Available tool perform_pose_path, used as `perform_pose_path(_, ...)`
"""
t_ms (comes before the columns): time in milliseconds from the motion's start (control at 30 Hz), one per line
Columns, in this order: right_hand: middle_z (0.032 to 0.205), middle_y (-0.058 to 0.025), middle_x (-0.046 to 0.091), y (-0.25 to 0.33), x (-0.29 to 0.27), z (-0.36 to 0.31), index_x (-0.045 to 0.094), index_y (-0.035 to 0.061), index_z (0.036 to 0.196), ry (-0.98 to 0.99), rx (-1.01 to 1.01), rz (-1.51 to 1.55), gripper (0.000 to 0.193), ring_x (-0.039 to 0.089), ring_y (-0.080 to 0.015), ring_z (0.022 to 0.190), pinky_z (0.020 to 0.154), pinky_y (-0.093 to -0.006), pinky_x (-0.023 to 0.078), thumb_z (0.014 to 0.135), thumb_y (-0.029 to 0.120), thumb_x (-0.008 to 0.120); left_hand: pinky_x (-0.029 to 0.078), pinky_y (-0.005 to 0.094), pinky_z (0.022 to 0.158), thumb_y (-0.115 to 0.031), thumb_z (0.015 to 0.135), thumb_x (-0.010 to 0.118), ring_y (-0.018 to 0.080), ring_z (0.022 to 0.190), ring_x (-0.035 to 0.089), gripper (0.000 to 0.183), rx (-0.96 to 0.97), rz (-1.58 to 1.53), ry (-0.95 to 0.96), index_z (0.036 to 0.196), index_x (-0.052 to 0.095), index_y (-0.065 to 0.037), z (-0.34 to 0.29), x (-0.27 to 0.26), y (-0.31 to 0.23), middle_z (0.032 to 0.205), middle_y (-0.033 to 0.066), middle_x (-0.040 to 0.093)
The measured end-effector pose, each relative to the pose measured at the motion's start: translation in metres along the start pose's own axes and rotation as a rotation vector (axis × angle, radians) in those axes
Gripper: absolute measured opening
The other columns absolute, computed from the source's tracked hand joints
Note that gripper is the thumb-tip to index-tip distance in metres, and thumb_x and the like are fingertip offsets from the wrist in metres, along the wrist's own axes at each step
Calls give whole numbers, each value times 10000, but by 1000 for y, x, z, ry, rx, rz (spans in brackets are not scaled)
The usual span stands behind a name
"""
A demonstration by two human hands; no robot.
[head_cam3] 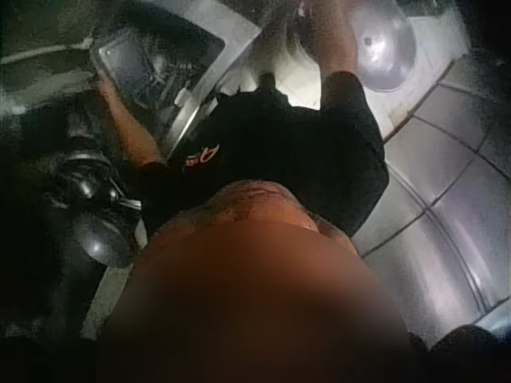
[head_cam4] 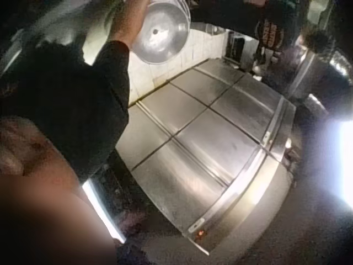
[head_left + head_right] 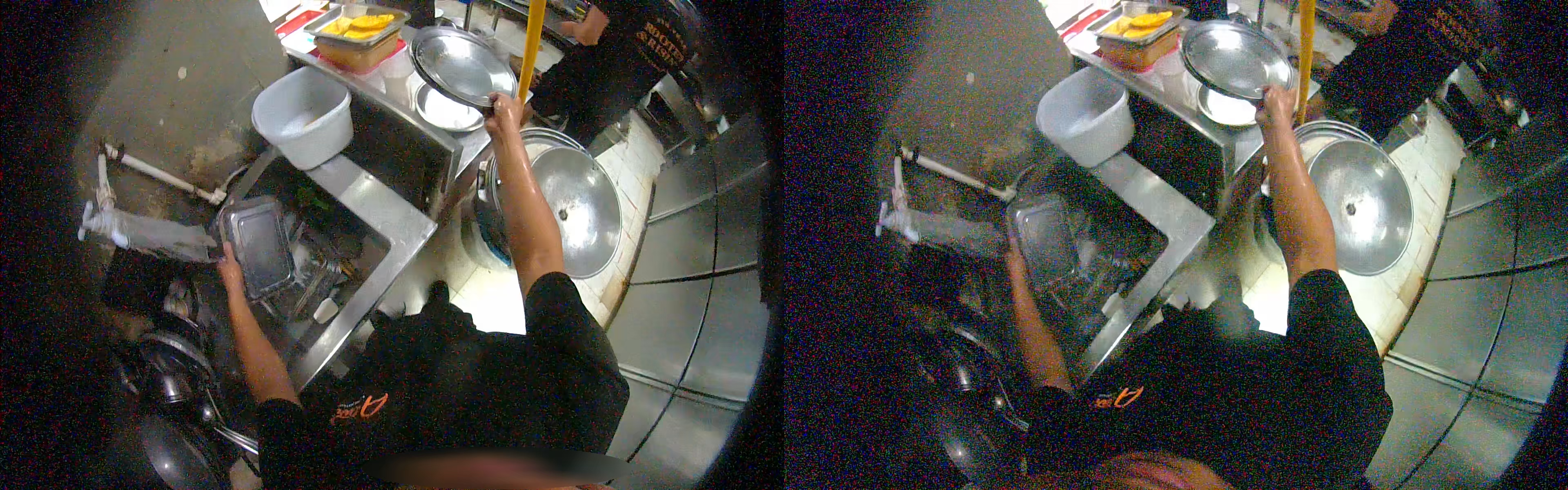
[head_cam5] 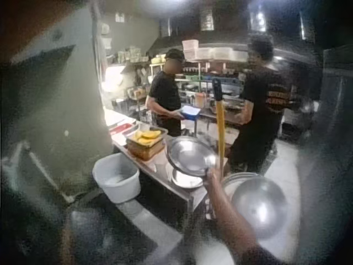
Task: The person washes various metal kitchen items including a large wok, small bowls, and rectangular trays in a commercial sink using a green brush and running water. After washing, the person moves to the cooking area to stir a pot and then returns to the sink area to handle more items.
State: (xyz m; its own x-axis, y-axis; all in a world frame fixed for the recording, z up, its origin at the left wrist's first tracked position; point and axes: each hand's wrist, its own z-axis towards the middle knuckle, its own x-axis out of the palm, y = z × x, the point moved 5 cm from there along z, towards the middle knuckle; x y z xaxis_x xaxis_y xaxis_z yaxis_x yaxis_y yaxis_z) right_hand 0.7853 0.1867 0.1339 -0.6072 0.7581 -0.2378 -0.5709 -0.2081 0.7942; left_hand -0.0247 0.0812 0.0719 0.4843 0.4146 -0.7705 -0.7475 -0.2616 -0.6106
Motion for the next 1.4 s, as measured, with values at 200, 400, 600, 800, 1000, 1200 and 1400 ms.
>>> perform_pose_path(200, 840, -45, 611, -54, 49, 54, 599, 129, 983, 270, 289, -865, 281, 607, -226, 772, 678, -353, 482, 748, 281, 613, 416, 466, 722, -527, 909, 382, 421, 808, 574, 646, 24, 37, -272, 897, 645, 62, -56, -51, -13, 847, 266, 623)
perform_pose_path(400, 1057, -30, 656, -99, 66, 69, 691, 171, 973, 576, 257, -1322, 332, 631, -201, 989, 795, -345, 500, 745, 410, 661, 416, 473, 696, -495, 920, 392, 430, 760, 568, 612, -204, 273, -177, 891, 648, 61, -101, -77, -72, 811, 273, 616)
perform_pose_path(600, 980, -18, 663, -213, 84, 88, 666, 99, 1010, 548, 402, -1407, 258, 636, -158, 887, 700, -331, 506, 814, 245, 582, 414, 472, 680, -499, 921, 393, 427, 743, 565, 616, -217, 319, -236, 886, 651, 59, -124, -81, -81, 813, 269, 620)
perform_pose_path(800, 1237, -140, 537, -264, 70, 110, 497, -8, 1235, 167, 762, -952, 561, 509, -307, 1118, 918, -458, 390, 797, 312, 639, 427, 440, 750, -479, 928, 389, 390, 835, 567, 585, -5, 362, -105, 992, 631, 49, -68, -47, -53, 914, 266, 614)
perform_pose_path(1000, 1361, -267, 366, -136, 75, 7, 263, -57, 1362, 38, 745, -166, 1003, 429, -331, 1223, 1014, -379, 336, 656, 461, 751, 432, 383, 879, -496, 915, 423, 299, 1024, 552, 603, -542, -528, -42, 1205, 528, 22, -61, -26, -11, 1155, 170, 572)
perform_pose_path(1200, 1262, -182, 486, -60, 13, -19, 378, -2, 1329, 233, 91, -424, 637, 480, -251, 1126, 971, -347, 363, 803, 233, 652, 443, 429, 828, -540, 858, 444, 355, 961, 590, 549, -530, 134, 28, 1094, 629, -80, -38, -27, -91, 1025, 207, 626)
perform_pose_path(1400, 1209, -128, 555, 195, -15, -72, 512, -12, 1224, 419, -74, 257, 383, 536, -232, 1068, 918, -321, 418, 859, 83, 578, 428, 438, 863, -735, 777, 380, 405, 1005, 567, 755, -288, 273, 13, 1082, 650, -99, -4, -20, -81, 1055, 212, 620)
